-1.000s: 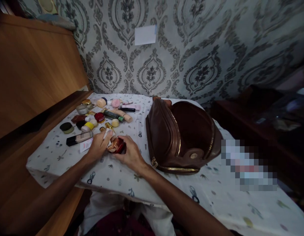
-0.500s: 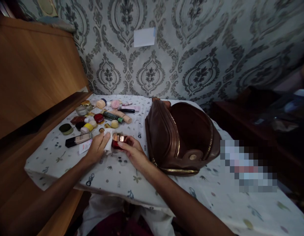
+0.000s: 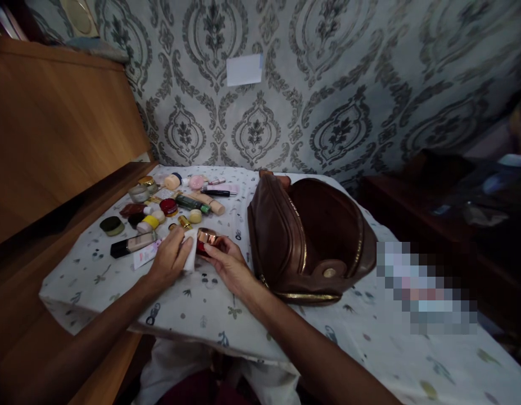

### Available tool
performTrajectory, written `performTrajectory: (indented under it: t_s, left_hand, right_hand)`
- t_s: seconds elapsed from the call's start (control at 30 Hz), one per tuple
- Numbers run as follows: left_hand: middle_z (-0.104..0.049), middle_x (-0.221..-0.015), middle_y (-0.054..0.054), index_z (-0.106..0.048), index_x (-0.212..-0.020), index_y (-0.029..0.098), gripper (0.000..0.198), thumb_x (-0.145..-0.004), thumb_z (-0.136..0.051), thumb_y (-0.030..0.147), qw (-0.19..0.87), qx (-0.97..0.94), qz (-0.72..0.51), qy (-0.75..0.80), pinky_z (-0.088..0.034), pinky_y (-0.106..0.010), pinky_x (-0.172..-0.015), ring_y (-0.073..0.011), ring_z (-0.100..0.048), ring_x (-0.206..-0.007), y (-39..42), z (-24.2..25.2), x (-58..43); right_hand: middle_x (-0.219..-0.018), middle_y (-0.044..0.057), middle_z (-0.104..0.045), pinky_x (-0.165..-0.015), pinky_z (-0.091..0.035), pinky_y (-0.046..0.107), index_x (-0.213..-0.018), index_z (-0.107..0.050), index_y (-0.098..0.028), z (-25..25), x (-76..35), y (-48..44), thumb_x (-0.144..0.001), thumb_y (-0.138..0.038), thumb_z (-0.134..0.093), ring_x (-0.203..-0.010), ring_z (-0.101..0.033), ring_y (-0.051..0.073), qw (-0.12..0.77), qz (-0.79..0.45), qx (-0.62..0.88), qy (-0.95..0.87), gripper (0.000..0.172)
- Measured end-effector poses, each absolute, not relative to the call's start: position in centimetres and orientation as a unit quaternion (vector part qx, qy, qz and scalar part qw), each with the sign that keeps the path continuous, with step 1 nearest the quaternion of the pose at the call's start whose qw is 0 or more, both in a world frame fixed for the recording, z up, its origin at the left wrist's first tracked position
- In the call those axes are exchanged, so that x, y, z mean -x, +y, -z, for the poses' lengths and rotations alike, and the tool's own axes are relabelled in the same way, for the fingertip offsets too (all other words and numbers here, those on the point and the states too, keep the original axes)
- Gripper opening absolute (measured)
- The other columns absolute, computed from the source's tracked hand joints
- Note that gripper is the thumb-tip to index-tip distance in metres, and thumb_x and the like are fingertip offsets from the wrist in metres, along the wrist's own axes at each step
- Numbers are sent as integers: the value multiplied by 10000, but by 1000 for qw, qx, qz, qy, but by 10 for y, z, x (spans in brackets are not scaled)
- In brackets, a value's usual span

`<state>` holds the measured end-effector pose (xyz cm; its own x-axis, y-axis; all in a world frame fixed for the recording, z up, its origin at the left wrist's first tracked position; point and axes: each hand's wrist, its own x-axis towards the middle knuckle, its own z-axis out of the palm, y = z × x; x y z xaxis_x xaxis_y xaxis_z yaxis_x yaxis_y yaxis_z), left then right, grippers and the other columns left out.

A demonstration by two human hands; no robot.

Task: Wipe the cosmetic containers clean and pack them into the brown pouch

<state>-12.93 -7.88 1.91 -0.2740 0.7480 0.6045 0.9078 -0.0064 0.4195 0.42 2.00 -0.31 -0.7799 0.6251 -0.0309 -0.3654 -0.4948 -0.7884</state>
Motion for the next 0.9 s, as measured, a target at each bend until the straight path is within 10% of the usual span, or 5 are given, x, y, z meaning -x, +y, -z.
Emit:
performTrajectory:
  t_s: [0.33,0.53,0.9]
  left_hand:
    - [-598,-1120,-122,-562,-1135,172,294,-872,-432,149,178,571,346,-723,-422,-466,-959,-286,-526,-1080,-83,-23,138]
    - [-626,-1202,-147,-412,-1368,159,599,-876,-599,446,82,623,365,-686,-471,-443,-953,-292,-589,-1112,-78,-7,124]
    - [-714,-1013,-73,-607,-1106,189,348,-962,-367,396,-68,566,447,-689,-485,-356,-865,-232,-656,-953,-82,-21,130]
  right_hand:
    - [-1139,55,-690,-977,-531,401,-979,-625,-206,2,-3,20,-666,-273,-842,-1084,-662,216,295,-866,154,-374,386]
    - [-1113,35,-715,-971,-511,358,-980,-661,-221,-6,-5,15,-670,-330,-835,-1073,-652,206,284,-876,125,-369,371]
    - [-876,-1,-720,-632,-533,247,-960,-546,-215,-2,-7,12,-686,-476,-834,-722,-714,151,201,-879,130,-412,475]
